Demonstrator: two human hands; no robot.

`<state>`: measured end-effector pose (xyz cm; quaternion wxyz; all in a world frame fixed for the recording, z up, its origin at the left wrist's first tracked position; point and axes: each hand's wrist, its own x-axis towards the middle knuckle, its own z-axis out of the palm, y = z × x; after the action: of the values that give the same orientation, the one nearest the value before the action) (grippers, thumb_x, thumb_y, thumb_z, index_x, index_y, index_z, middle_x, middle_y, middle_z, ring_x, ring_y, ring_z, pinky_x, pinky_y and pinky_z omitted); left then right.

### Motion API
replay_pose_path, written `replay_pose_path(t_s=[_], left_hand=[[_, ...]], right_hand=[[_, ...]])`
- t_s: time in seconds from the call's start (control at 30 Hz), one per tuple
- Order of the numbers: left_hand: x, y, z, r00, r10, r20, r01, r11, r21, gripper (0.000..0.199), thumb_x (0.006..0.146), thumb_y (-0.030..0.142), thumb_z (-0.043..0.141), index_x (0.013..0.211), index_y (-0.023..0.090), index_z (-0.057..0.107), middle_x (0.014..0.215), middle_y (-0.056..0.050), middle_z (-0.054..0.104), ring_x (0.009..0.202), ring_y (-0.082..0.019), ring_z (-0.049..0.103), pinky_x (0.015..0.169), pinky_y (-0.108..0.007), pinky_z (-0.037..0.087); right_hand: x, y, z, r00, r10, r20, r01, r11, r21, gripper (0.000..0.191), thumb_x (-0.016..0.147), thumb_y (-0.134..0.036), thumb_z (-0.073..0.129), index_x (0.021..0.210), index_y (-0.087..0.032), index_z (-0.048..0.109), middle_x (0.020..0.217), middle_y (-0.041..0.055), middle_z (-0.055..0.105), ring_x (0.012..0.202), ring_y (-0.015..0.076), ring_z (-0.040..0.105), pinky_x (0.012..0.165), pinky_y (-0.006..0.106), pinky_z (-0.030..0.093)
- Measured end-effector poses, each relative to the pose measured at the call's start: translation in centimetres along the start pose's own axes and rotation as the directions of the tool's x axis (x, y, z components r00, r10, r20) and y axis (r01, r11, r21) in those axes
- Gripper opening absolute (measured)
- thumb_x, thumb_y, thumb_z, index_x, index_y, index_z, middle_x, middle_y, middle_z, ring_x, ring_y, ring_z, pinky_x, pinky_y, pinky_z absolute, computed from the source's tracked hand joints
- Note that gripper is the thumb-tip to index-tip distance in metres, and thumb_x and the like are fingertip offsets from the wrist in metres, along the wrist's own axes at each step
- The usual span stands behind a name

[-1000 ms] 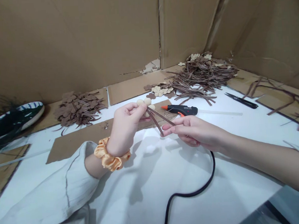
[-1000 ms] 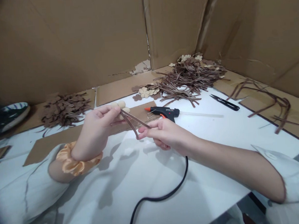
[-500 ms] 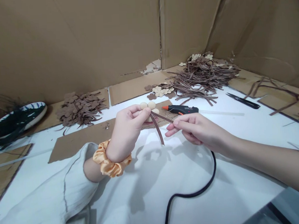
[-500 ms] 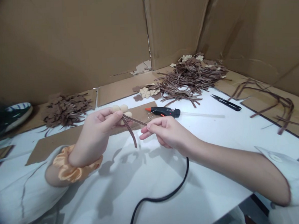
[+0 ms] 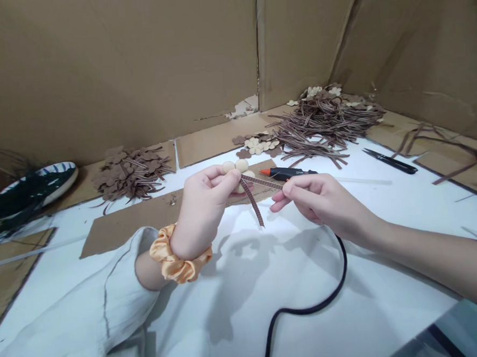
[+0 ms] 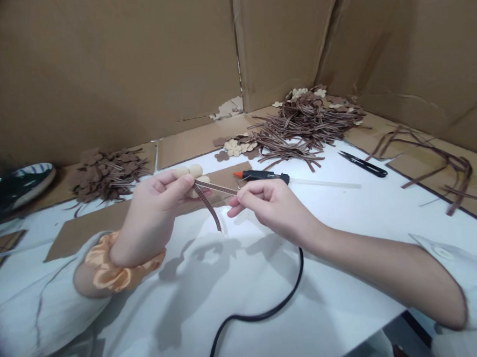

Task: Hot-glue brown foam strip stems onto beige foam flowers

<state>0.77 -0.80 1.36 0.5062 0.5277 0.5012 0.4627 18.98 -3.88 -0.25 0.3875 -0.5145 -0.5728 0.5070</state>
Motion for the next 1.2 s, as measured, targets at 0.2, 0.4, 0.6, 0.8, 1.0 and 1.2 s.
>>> replay_pose_path(t_s=[0.2,0.4,0.6,0.8,1.0,1.2], left_hand=[[-0.1,0.0,0.1,0.999,-0.011,0.043,0.013,1.0,-0.026,0.018,0.073,0.03,0.067,0.078,0.013,0.063,0.07,-0.005,0.071,0.071,-0.02,0.069,0.075,-0.035,0.059],[0.3,-0.7,0.0,0.987,-0.056,0.152,0.07,0.994,-0.087,0.019,0.078,0.032,0.06,0.077,0.012,0.061,0.085,-0.01,0.072,0.077,-0.021,0.069,0.079,-0.036,0.056],[0.3,-1.1,-0.3,0.995,0.012,0.095,-0.015,0.999,0.033,0.023,0.078,0.035,0.061,0.066,0.015,0.06,0.068,-0.003,0.063,0.062,-0.013,0.055,0.059,-0.024,0.045],[-0.1,-0.9,0.0,0.99,0.052,0.133,-0.062,0.995,0.075,0.024,0.079,0.035,0.062,0.064,0.016,0.064,0.061,0.001,0.056,0.057,-0.01,0.044,0.055,-0.023,0.036],[-0.3,-0.9,-0.1,0.983,0.043,0.178,-0.064,0.991,0.116,0.023,0.078,0.038,0.063,0.073,0.015,0.068,0.071,-0.001,0.063,0.062,-0.012,0.046,0.057,-0.023,0.035],[-0.3,-1.0,0.0,0.989,0.03,0.147,-0.047,0.993,0.11,0.023,0.077,0.035,0.063,0.068,0.014,0.063,0.066,-0.001,0.06,0.061,-0.011,0.045,0.056,-0.023,0.034]], right_hand=[[0.6,0.5,-0.2,0.999,-0.021,-0.024,0.021,1.0,0.004,0.022,0.079,-0.025,0.051,0.066,-0.015,0.066,0.079,0.0059,0.073,0.04,0.0048,0.025,0.039,0.025,0.017],[1.1,0.9,0.0,0.996,0.061,-0.064,-0.052,0.989,0.138,0.02,0.08,-0.03,0.053,0.075,-0.014,0.064,0.043,-0.0055,0.047,0.037,0.0057,0.021,0.039,0.024,0.014],[0.9,0.8,0.2,0.998,0.025,-0.05,-0.018,0.99,0.138,0.029,0.085,-0.04,0.053,0.08,-0.014,0.064,0.04,-0.0094,0.031,0.038,0.0056,0.022,0.039,0.024,0.014],[0.6,1.2,0.7,0.995,0.07,0.064,-0.077,0.991,0.112,0.031,0.072,-0.042,0.069,0.085,-0.016,0.06,0.067,-0.003,0.054,0.042,0.0029,0.026,0.038,0.021,0.018],[0.5,1.5,0.8,0.996,0.076,0.036,-0.08,0.988,0.134,0.028,0.07,-0.04,0.072,0.077,-0.017,0.057,0.063,-0.0059,0.048,0.042,0.0029,0.028,0.037,0.019,0.019],[0.3,1.5,0.7,0.995,0.057,0.076,-0.071,0.979,0.193,0.025,0.074,-0.04,0.069,0.077,-0.016,0.062,0.072,-0.0036,0.054,0.043,0.0021,0.028,0.037,0.021,0.018]])
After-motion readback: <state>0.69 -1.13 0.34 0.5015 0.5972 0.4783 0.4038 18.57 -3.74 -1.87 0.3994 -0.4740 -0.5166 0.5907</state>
